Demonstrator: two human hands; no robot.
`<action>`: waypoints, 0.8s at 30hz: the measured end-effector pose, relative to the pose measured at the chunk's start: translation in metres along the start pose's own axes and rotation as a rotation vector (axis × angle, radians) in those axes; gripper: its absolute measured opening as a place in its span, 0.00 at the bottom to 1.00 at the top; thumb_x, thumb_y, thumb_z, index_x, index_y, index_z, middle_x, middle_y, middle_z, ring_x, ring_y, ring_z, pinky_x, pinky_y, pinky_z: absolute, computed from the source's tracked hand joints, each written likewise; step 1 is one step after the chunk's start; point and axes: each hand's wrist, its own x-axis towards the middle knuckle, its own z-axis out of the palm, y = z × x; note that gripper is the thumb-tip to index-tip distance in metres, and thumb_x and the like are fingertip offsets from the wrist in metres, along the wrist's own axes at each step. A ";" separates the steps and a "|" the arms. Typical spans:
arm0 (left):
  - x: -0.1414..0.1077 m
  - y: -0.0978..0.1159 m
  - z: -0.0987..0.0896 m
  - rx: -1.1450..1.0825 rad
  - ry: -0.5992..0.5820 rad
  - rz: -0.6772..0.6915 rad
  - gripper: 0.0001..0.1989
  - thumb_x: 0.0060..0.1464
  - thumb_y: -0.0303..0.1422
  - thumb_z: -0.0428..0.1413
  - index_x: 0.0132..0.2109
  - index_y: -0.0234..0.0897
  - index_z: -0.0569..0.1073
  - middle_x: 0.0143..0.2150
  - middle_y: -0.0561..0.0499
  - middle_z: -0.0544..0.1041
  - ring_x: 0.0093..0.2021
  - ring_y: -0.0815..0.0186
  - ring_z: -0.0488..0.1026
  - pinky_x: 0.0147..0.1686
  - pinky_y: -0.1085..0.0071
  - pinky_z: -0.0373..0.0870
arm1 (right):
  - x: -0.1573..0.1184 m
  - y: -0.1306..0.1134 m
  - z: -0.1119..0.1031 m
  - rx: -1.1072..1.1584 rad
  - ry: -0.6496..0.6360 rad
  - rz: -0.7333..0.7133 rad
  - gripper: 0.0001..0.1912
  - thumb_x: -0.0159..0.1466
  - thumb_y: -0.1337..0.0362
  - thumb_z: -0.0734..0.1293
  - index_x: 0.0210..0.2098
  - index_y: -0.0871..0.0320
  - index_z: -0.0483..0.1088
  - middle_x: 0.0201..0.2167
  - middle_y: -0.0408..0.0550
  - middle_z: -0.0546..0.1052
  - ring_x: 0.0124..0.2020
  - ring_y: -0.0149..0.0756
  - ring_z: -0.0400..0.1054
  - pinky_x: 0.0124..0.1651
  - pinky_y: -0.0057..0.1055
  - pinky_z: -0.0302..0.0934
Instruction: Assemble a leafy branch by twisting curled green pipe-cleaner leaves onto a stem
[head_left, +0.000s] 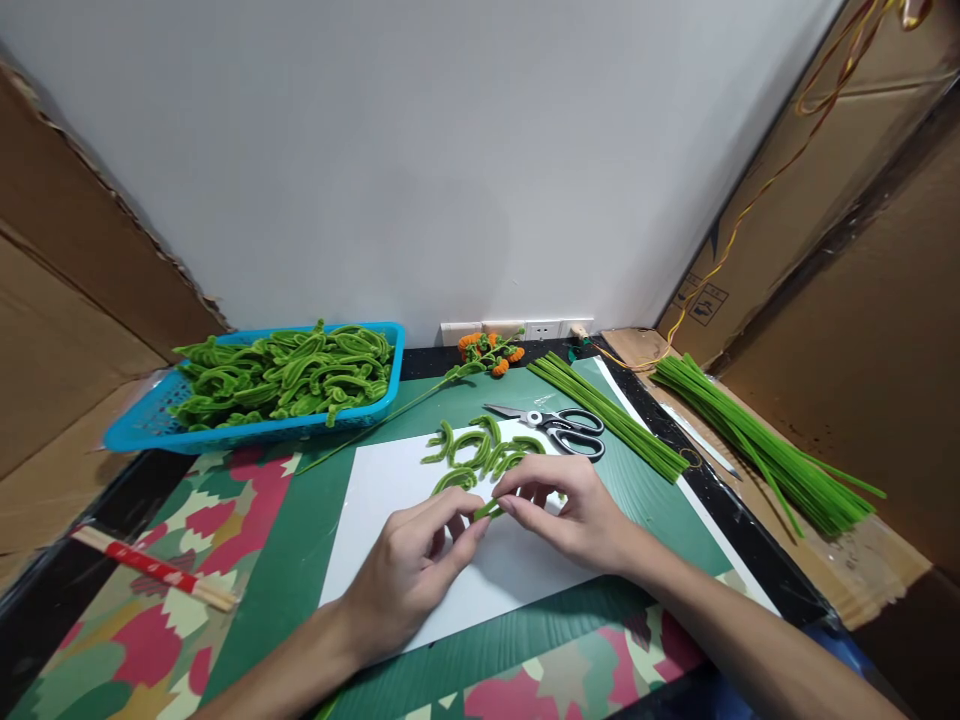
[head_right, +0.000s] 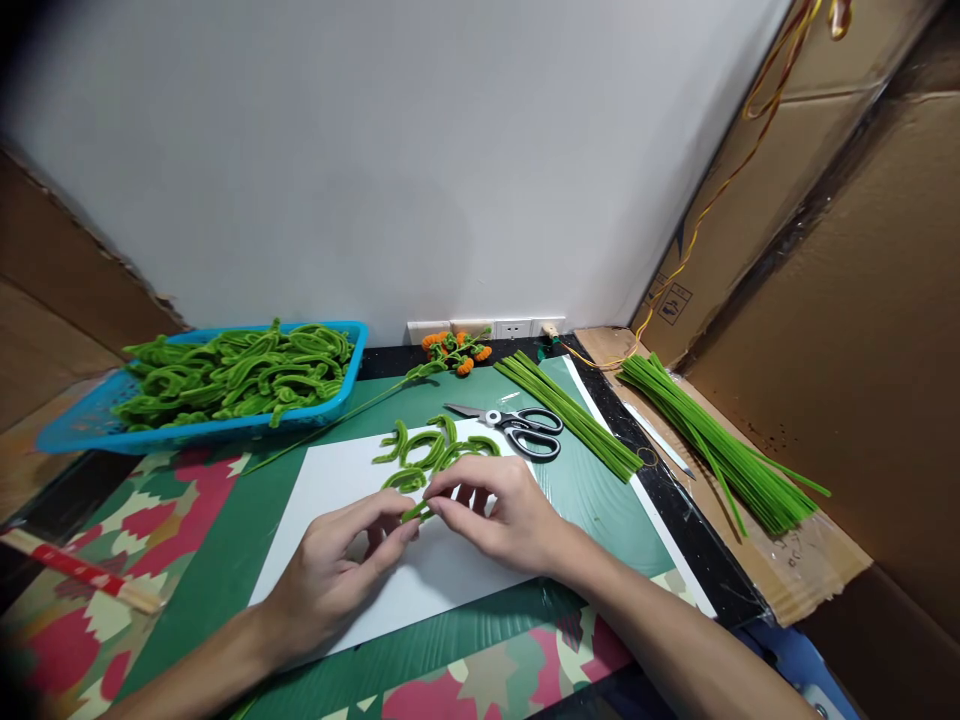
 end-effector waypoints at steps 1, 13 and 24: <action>0.000 0.001 0.000 -0.004 -0.003 -0.016 0.05 0.71 0.28 0.56 0.49 0.39 0.76 0.33 0.56 0.76 0.28 0.72 0.72 0.29 0.77 0.68 | 0.000 0.000 0.000 0.003 0.007 0.008 0.06 0.71 0.64 0.71 0.43 0.57 0.82 0.36 0.47 0.84 0.31 0.31 0.73 0.31 0.24 0.66; 0.001 0.001 0.000 -0.062 -0.038 -0.134 0.07 0.73 0.34 0.54 0.47 0.37 0.76 0.33 0.55 0.74 0.28 0.70 0.72 0.29 0.76 0.70 | -0.001 0.003 0.005 -0.033 0.049 -0.051 0.09 0.67 0.69 0.69 0.43 0.57 0.82 0.32 0.46 0.83 0.28 0.31 0.73 0.30 0.25 0.67; 0.001 0.001 -0.001 -0.132 -0.084 -0.162 0.09 0.74 0.36 0.54 0.45 0.37 0.76 0.31 0.56 0.73 0.28 0.70 0.71 0.29 0.75 0.69 | -0.004 0.003 0.007 -0.099 0.084 -0.144 0.10 0.63 0.72 0.68 0.39 0.56 0.81 0.28 0.43 0.80 0.25 0.30 0.71 0.30 0.26 0.66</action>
